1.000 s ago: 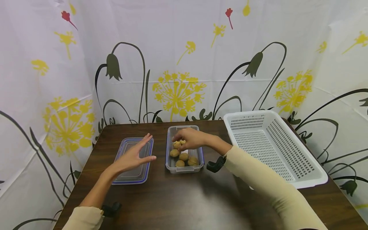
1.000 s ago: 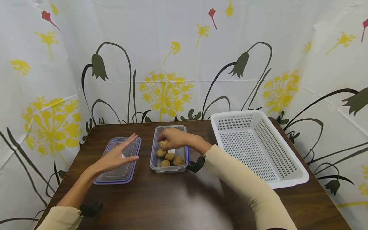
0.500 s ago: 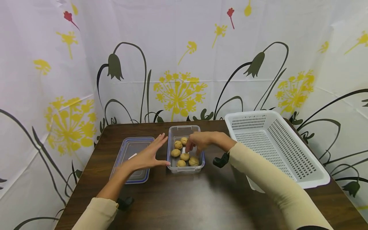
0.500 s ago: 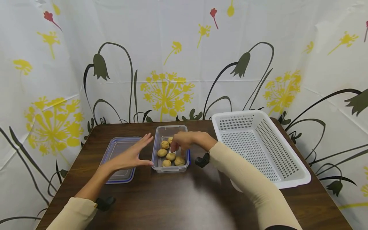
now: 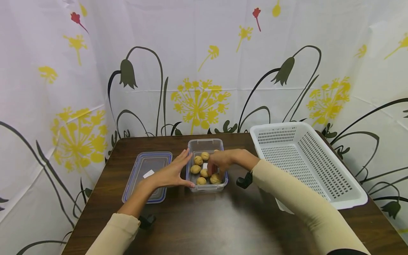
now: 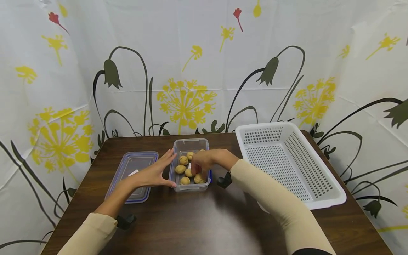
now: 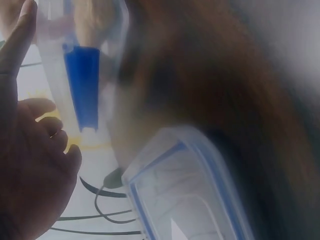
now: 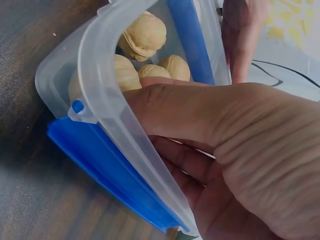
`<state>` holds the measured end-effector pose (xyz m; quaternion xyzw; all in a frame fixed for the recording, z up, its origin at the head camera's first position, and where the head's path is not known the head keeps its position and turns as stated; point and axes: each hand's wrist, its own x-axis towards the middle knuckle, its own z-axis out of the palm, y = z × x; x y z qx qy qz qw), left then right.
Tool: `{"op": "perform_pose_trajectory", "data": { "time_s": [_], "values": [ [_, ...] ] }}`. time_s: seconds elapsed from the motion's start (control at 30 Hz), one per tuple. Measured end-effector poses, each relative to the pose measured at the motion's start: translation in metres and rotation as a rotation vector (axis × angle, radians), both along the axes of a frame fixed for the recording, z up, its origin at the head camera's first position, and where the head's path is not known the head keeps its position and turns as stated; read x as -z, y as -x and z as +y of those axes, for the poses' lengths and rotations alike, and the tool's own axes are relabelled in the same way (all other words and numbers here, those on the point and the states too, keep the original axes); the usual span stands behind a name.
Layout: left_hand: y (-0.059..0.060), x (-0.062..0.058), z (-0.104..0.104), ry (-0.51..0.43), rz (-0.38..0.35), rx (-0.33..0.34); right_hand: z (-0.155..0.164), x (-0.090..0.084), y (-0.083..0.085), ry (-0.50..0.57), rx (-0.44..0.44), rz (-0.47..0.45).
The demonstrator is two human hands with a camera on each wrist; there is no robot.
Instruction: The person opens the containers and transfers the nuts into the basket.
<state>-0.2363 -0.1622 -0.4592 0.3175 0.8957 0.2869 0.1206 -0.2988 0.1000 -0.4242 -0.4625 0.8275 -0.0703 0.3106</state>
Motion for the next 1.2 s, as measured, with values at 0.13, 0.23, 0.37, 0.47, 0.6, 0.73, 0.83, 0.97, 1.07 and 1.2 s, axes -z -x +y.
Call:
{"op": "perform_pose_trajectory", "data": {
  "time_s": [0.13, 0.23, 0.37, 0.47, 0.6, 0.73, 0.83, 0.97, 1.07, 1.2],
  "values": [
    [0.003, 0.001, 0.001, 0.031, 0.004, 0.008, -0.003, 0.002, -0.003, -0.022, 0.013, -0.008],
    [0.004, 0.002, 0.001, 0.069, 0.006, 0.016, -0.005, 0.004, -0.004, -0.038, 0.002, -0.004],
    [0.004, 0.000, -0.001, 0.124, 0.008, 0.020, -0.006, 0.007, -0.006, -0.038, -0.025, 0.008],
    [0.004, -0.003, 0.000, 0.160, 0.017, 0.022, -0.005, 0.008, -0.006, -0.039, -0.023, 0.030],
    [0.005, -0.007, 0.002, 0.231, 0.022, 0.020, -0.004, 0.007, -0.006, -0.040, -0.004, 0.034],
    [0.004, -0.012, 0.002, 0.304, 0.040, 0.023, -0.003, 0.005, -0.004, 0.001, 0.025, -0.022],
    [0.004, -0.013, 0.002, 0.328, 0.057, 0.028, 0.000, 0.005, -0.002, 0.053, 0.043, -0.042],
    [0.004, -0.014, 0.003, 0.331, 0.063, 0.030, 0.004, 0.002, 0.000, 0.116, 0.047, -0.040],
    [0.004, -0.014, 0.003, 0.330, 0.060, 0.030, 0.006, 0.000, 0.001, 0.153, 0.048, -0.048],
    [0.005, -0.013, 0.003, 0.327, 0.054, 0.025, 0.010, -0.003, 0.003, 0.195, 0.060, -0.068]
  ]
}}
